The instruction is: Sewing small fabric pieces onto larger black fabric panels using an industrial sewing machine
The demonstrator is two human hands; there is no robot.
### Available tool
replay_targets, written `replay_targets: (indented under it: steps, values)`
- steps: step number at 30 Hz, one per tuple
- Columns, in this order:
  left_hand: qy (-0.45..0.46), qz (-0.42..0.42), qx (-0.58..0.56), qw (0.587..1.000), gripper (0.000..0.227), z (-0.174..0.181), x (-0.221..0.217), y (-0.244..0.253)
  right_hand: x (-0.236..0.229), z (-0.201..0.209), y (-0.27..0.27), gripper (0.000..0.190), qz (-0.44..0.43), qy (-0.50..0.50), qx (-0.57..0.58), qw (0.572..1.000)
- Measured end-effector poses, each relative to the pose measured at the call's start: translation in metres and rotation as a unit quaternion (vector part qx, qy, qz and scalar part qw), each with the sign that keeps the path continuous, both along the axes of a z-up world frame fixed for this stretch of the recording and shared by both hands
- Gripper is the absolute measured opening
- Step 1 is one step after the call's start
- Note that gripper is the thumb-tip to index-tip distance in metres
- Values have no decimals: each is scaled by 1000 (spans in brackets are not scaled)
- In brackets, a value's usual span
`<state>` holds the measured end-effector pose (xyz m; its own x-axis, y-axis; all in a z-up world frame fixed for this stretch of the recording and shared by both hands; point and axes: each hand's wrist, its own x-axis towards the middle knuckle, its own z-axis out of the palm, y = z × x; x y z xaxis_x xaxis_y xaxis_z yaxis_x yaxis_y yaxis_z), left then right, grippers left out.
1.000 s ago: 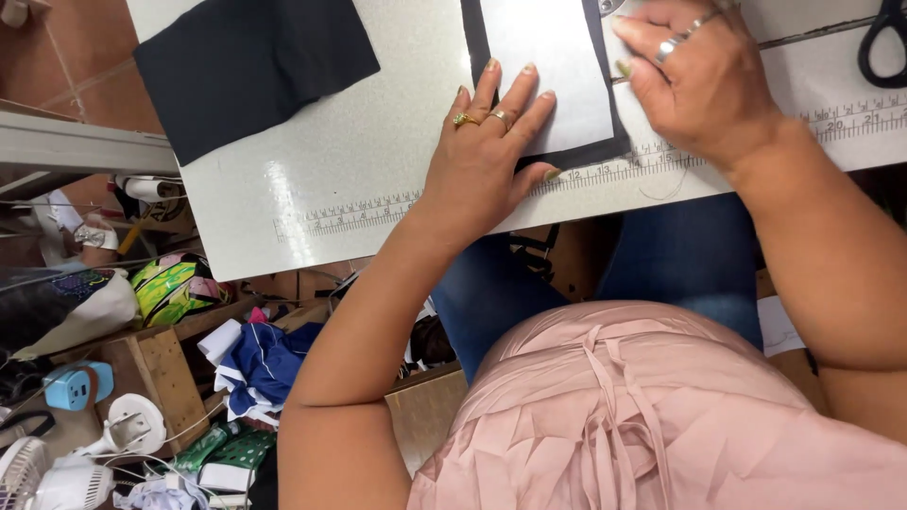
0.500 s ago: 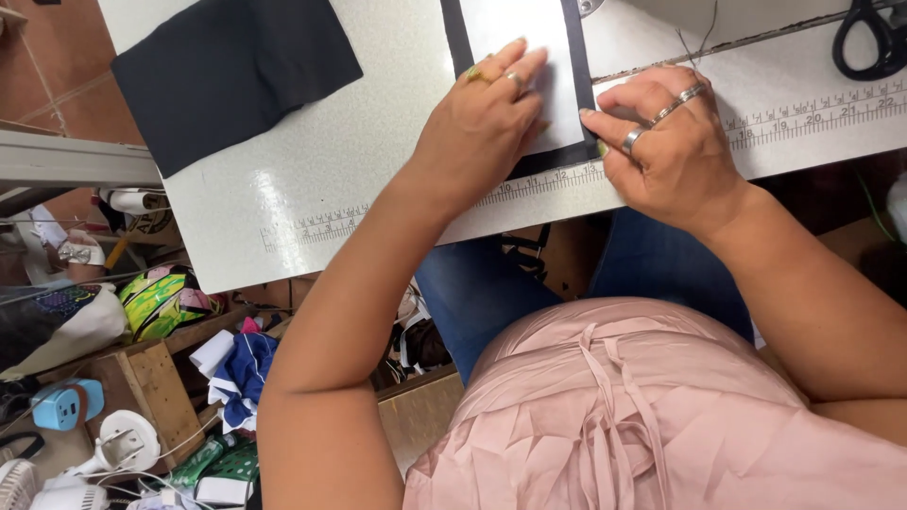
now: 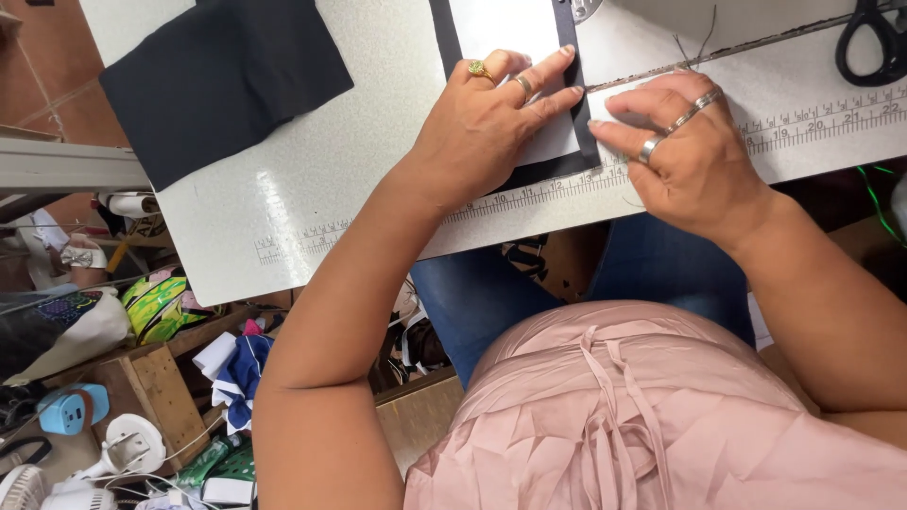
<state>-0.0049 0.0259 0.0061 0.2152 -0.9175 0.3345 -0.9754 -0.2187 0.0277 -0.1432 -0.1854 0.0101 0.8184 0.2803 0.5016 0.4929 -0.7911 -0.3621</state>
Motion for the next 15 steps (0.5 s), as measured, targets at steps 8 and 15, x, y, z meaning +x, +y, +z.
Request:
replay_targets:
  steps: [8, 15]
  values:
    - [-16, 98, -38, 994, 41, -9, -4, -17, -5, -1, -5, 32, -6, -6, -72, 997]
    - [71, 88, -21, 993, 61, -1, 0, -22, -1, 4, -14, 35, -1, 31, -92, 995]
